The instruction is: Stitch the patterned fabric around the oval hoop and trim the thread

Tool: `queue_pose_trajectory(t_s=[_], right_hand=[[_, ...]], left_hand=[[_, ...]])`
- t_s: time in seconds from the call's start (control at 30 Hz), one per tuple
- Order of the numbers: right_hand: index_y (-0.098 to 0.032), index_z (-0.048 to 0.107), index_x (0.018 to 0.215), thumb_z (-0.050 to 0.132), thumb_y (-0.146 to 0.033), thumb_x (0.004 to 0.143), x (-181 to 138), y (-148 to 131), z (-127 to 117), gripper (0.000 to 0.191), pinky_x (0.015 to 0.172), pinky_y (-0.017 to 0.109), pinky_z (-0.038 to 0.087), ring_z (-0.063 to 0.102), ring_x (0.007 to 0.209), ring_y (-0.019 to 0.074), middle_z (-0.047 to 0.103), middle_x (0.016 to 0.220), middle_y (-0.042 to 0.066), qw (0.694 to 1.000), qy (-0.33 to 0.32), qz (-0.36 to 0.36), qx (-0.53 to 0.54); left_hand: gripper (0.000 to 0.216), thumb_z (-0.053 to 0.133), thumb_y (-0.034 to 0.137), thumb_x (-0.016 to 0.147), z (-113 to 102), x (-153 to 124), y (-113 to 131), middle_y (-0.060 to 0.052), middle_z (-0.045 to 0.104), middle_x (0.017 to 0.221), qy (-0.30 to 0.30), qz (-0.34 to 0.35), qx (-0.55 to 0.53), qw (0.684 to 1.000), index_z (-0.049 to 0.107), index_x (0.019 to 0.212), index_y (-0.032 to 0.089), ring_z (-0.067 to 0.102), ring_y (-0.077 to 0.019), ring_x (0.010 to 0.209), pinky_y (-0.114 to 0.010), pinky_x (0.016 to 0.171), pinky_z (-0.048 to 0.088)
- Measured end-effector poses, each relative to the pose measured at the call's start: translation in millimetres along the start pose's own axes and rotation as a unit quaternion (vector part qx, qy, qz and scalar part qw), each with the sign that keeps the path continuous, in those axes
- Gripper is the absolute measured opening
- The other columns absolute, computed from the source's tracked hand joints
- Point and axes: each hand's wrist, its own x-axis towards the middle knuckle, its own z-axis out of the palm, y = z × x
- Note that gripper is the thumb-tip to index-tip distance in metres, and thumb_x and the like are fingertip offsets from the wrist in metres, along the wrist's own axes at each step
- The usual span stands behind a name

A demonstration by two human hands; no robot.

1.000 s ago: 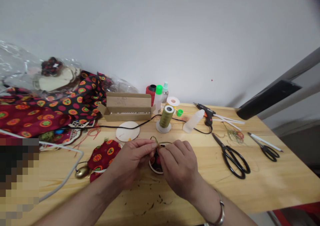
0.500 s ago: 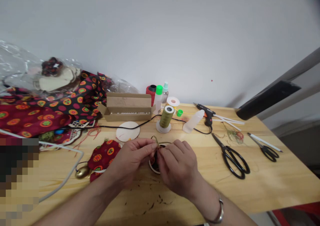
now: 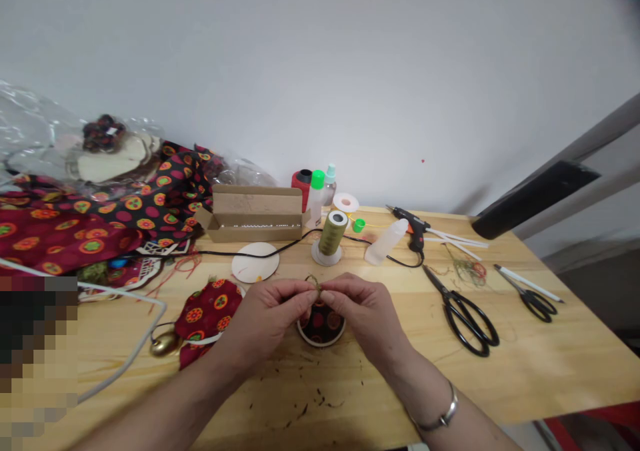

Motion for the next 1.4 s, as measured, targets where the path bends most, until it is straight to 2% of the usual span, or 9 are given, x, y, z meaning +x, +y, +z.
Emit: queue_pose_trajectory(t_s=[0.23, 0.63, 0.83, 0.93, 1.07, 1.13, 1.27, 1.33, 1.4], right_hand=[[-0.017, 0.073, 0.065, 0.079, -0.027, 0.054, -1, 3, 4, 0.016, 0.047, 0.022, 0.04, 0.053, 0.049, 0.0092, 0.064, 0.059, 0.0, 0.994, 0.018, 0.069, 0.082], [-0.013, 0.066, 0.062, 0.077, -0.028, 0.056, -2, 2, 7, 0.02, 0.044, 0.02, 0.035, 0.049, 0.044, 0.0077, 0.062, 0.049, 0.0, 0.983, -0.002, 0.112, 0.144], [-0.014, 0.062, 0.065, 0.074, -0.029, 0.062, -2, 2, 4, 0.02, 0.045, 0.02, 0.035, 0.048, 0.045, 0.0079, 0.058, 0.05, -0.002, 0.984, -0.017, 0.093, 0.148], [-0.016, 0.061, 0.067, 0.073, -0.028, 0.064, 1, 0, -4, 0.017, 0.048, 0.021, 0.038, 0.047, 0.048, 0.008, 0.057, 0.054, -0.004, 0.986, -0.004, 0.052, 0.157], [-0.016, 0.062, 0.071, 0.071, -0.025, 0.069, 6, -4, -15, 0.013, 0.063, 0.022, 0.042, 0.052, 0.064, 0.0094, 0.061, 0.067, -0.001, 0.985, 0.014, -0.013, 0.174], [-0.016, 0.063, 0.073, 0.069, -0.024, 0.072, 7, -6, -19, 0.011, 0.07, 0.024, 0.044, 0.055, 0.07, 0.0107, 0.063, 0.075, 0.001, 0.979, -0.003, -0.031, 0.2], [-0.017, 0.061, 0.07, 0.068, -0.023, 0.073, 5, -11, -20, 0.009, 0.065, 0.025, 0.046, 0.058, 0.068, 0.0117, 0.063, 0.079, 0.001, 0.968, -0.06, -0.04, 0.242], [-0.018, 0.061, 0.072, 0.067, -0.024, 0.074, 3, -12, -20, 0.009, 0.058, 0.023, 0.044, 0.058, 0.064, 0.011, 0.064, 0.081, 0.002, 0.964, -0.096, -0.028, 0.245], [-0.018, 0.06, 0.075, 0.066, -0.027, 0.076, 0, -13, -20, 0.01, 0.053, 0.022, 0.042, 0.057, 0.059, 0.0098, 0.066, 0.085, 0.003, 0.963, -0.138, -0.009, 0.23]], left_hand=[[0.02, 0.061, 0.03, 0.074, 1, -2, 1, 0.003, 0.058, 0.056, 0.007, 0.017, 0.078, 0.997, 0.067, 0.06, 0.017, 0.052, -0.0119, 0.059, -0.02, 0.058, 0.04], [0.019, 0.06, 0.031, 0.075, 1, -3, -2, 0.001, 0.064, 0.061, -0.013, 0.032, 0.097, 0.995, 0.068, 0.064, 0.017, 0.056, -0.0143, 0.062, -0.022, 0.06, 0.044], [0.018, 0.062, 0.03, 0.074, 4, -4, 1, -0.001, 0.068, 0.062, -0.018, 0.015, 0.076, 0.997, 0.071, 0.065, 0.018, 0.058, -0.0152, 0.061, -0.023, 0.06, 0.045], [0.015, 0.064, 0.029, 0.071, 6, -3, 3, -0.002, 0.071, 0.066, -0.031, -0.005, 0.065, 0.997, 0.074, 0.069, 0.019, 0.059, -0.0158, 0.061, -0.023, 0.059, 0.045], [0.014, 0.065, 0.029, 0.07, 7, -2, 4, 0.0, 0.067, 0.057, -0.046, -0.038, 0.055, 0.997, 0.074, 0.066, 0.018, 0.054, -0.0128, 0.05, -0.021, 0.05, 0.04], [0.016, 0.066, 0.031, 0.069, 6, -1, 4, 0.001, 0.062, 0.052, -0.017, -0.043, 0.06, 0.997, 0.073, 0.065, 0.017, 0.049, -0.0109, 0.046, -0.02, 0.047, 0.037], [0.025, 0.063, 0.035, 0.073, 0, 1, 3, 0.005, 0.052, 0.046, 0.083, -0.012, 0.058, 0.995, 0.071, 0.086, 0.016, 0.043, -0.0095, 0.044, -0.02, 0.046, 0.034], [0.034, 0.06, 0.032, 0.076, -1, 0, 3, 0.006, 0.052, 0.047, 0.081, 0.006, 0.055, 0.995, 0.065, 0.106, 0.018, 0.046, -0.0107, 0.046, -0.02, 0.049, 0.036], [0.044, 0.06, 0.027, 0.076, 0, -1, 2, 0.003, 0.06, 0.057, 0.036, 0.025, 0.065, 0.997, 0.058, 0.119, 0.022, 0.052, -0.0129, 0.052, -0.023, 0.053, 0.04]])
